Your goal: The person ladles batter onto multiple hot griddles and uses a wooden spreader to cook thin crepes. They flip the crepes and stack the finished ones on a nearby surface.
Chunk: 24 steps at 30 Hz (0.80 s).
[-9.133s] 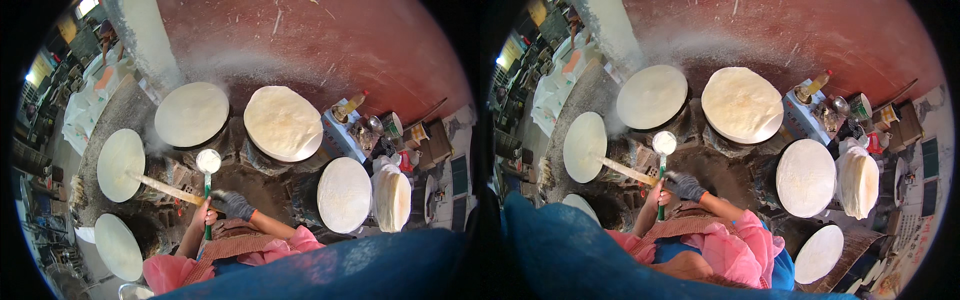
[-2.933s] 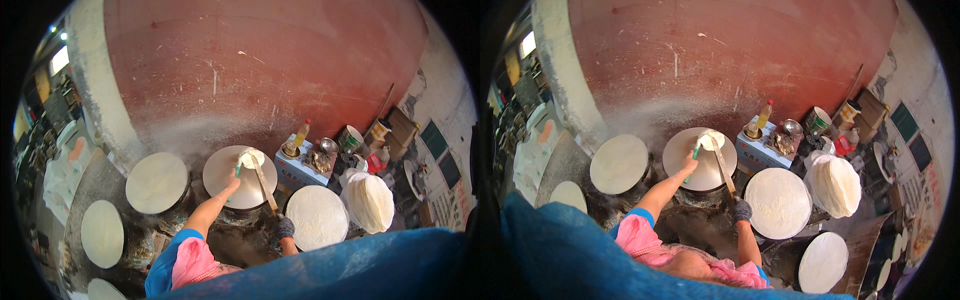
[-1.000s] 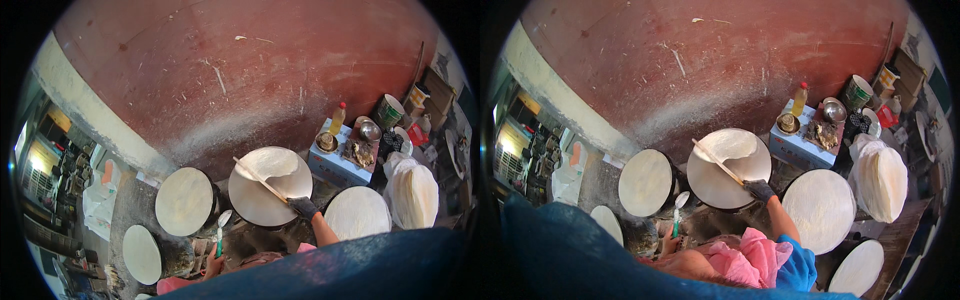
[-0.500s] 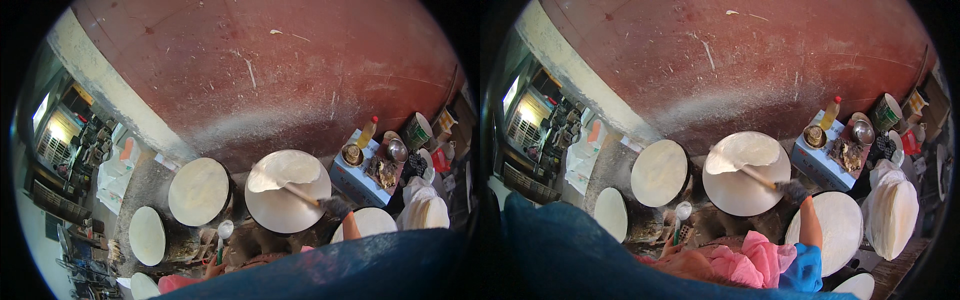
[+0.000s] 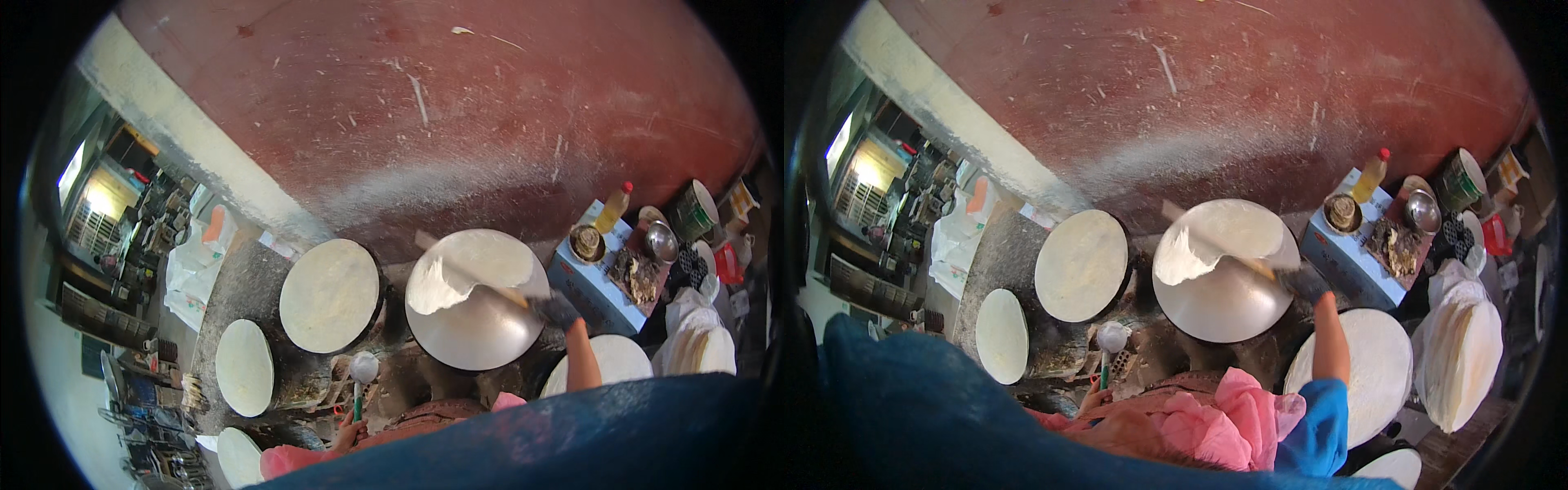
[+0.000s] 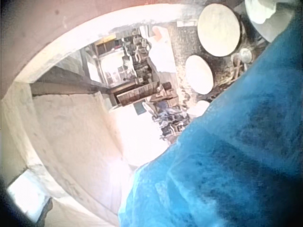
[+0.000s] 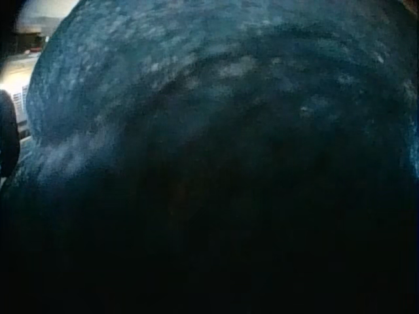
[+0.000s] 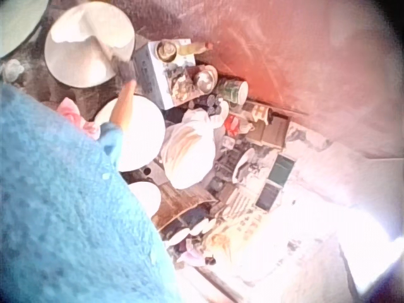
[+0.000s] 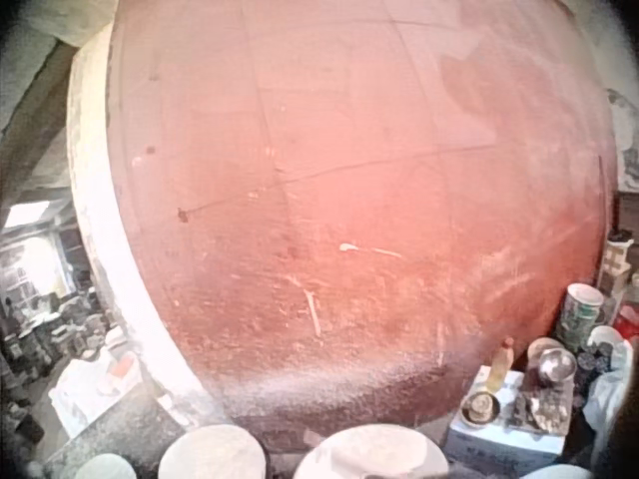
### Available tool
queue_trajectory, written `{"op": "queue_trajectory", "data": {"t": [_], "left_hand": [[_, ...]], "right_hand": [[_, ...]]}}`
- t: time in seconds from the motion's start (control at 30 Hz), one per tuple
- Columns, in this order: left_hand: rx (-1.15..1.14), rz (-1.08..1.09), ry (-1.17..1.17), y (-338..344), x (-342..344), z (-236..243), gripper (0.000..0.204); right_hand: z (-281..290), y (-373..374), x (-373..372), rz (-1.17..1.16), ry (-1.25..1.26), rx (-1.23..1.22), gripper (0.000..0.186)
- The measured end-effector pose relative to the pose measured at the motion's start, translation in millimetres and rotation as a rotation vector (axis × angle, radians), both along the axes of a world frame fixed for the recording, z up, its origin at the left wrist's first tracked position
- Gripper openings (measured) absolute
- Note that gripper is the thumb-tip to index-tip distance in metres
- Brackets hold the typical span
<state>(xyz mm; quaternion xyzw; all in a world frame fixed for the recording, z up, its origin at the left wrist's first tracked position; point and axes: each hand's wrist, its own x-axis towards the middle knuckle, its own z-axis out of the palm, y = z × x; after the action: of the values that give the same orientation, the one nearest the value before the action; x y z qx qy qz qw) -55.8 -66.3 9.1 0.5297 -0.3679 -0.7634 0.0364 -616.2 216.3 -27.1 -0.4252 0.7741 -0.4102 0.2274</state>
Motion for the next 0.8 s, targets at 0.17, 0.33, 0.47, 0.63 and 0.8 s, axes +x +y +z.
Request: {"op": "queue_trajectory", "data": {"t": [0.17,0.33,0.47,0.63,0.8], "left_hand": [[0.069,0.067,0.184,2,17,-1,0.059],[0.024,0.044,0.103,4,23,-9,0.059],[-0.039,0.029,0.007,8,24,-7,0.060],[-0.052,0.006,0.031,8,23,8,0.061],[0.046,0.052,0.090,12,23,15,0.062]], "right_hand": [[-5,-50,-25,0.038,-0.107,0.286,0.020],[3,14,2,0.121,-0.344,0.360,0.024],[22,-6,-8,-0.117,-0.447,0.107,0.029],[38,-98,-26,0.018,-0.302,0.010,0.032],[25,4,-15,0.415,0.234,0.493,0.029]]}}
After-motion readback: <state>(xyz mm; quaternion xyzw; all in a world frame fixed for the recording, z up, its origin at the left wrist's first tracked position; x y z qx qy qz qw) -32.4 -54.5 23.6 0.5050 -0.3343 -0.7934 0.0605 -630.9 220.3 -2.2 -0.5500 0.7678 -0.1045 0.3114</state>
